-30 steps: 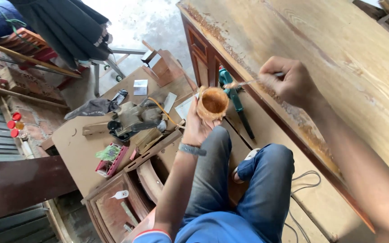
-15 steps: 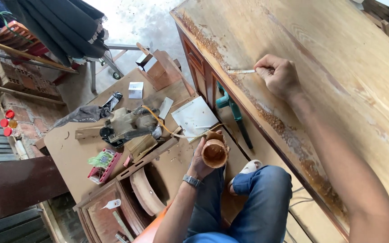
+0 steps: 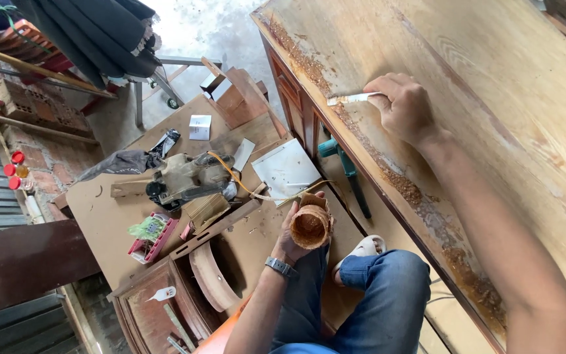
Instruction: The person sits cross-legged on a chair and applies a brown adhesive from a plastic container onto the edge of a large wooden board using a small white spatula. They repeatedly dip the spatula into the container and spread the substance along the board's perimeter.
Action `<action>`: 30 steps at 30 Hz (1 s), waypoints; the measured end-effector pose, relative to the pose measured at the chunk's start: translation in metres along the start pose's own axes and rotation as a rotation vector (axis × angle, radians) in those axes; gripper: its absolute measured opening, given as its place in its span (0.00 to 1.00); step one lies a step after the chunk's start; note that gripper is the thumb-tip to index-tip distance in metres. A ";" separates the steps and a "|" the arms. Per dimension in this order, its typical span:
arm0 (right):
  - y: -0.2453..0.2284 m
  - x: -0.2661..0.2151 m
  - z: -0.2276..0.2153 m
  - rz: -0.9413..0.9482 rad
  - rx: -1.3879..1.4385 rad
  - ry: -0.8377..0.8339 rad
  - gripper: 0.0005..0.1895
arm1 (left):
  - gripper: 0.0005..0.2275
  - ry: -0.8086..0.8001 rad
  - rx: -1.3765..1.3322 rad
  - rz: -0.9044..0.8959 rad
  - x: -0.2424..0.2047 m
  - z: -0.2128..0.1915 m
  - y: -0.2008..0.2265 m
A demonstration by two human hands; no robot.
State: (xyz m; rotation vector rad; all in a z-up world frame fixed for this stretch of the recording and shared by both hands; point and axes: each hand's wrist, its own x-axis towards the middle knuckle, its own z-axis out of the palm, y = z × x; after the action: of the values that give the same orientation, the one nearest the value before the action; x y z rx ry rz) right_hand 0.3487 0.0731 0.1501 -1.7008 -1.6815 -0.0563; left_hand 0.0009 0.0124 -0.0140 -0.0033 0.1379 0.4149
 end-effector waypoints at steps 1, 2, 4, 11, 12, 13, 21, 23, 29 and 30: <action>0.001 0.000 0.002 -0.028 -0.023 0.001 0.03 | 0.32 0.003 -0.003 -0.012 0.000 -0.002 0.001; 0.004 0.001 0.002 -0.057 -0.049 0.005 0.04 | 0.32 0.002 -0.005 -0.026 0.001 -0.004 0.002; -0.001 0.003 0.003 -0.009 -0.050 0.034 0.04 | 0.32 -0.002 -0.014 -0.023 0.003 -0.003 0.003; -0.039 0.022 -0.027 0.188 0.165 0.034 0.06 | 0.28 0.079 0.013 -0.058 -0.008 0.060 0.010; -0.040 0.023 -0.026 0.190 0.165 0.033 0.06 | 0.28 0.080 0.012 -0.059 -0.008 0.059 0.010; -0.040 0.024 -0.025 0.174 0.173 -0.008 0.07 | 0.28 0.073 0.012 -0.058 -0.008 0.058 0.011; -0.028 0.017 -0.013 -0.113 0.087 -0.045 0.09 | 0.27 0.090 -0.003 -0.063 -0.007 0.057 0.011; -0.024 0.015 -0.012 -0.183 0.070 -0.031 0.08 | 0.28 0.054 -0.029 -0.086 -0.007 0.053 0.011; -0.012 0.006 -0.019 -0.225 0.022 -0.084 0.17 | 0.29 0.037 0.030 -0.089 -0.008 0.051 0.011; -0.012 0.004 -0.021 -0.225 0.021 -0.084 0.17 | 0.29 0.036 0.030 -0.089 -0.008 0.052 0.011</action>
State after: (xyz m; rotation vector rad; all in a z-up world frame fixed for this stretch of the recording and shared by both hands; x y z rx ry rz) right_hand 0.3483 0.0643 0.1723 -1.5106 -1.9234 -0.0735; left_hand -0.0040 0.0211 0.0391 0.0123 0.1789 0.3235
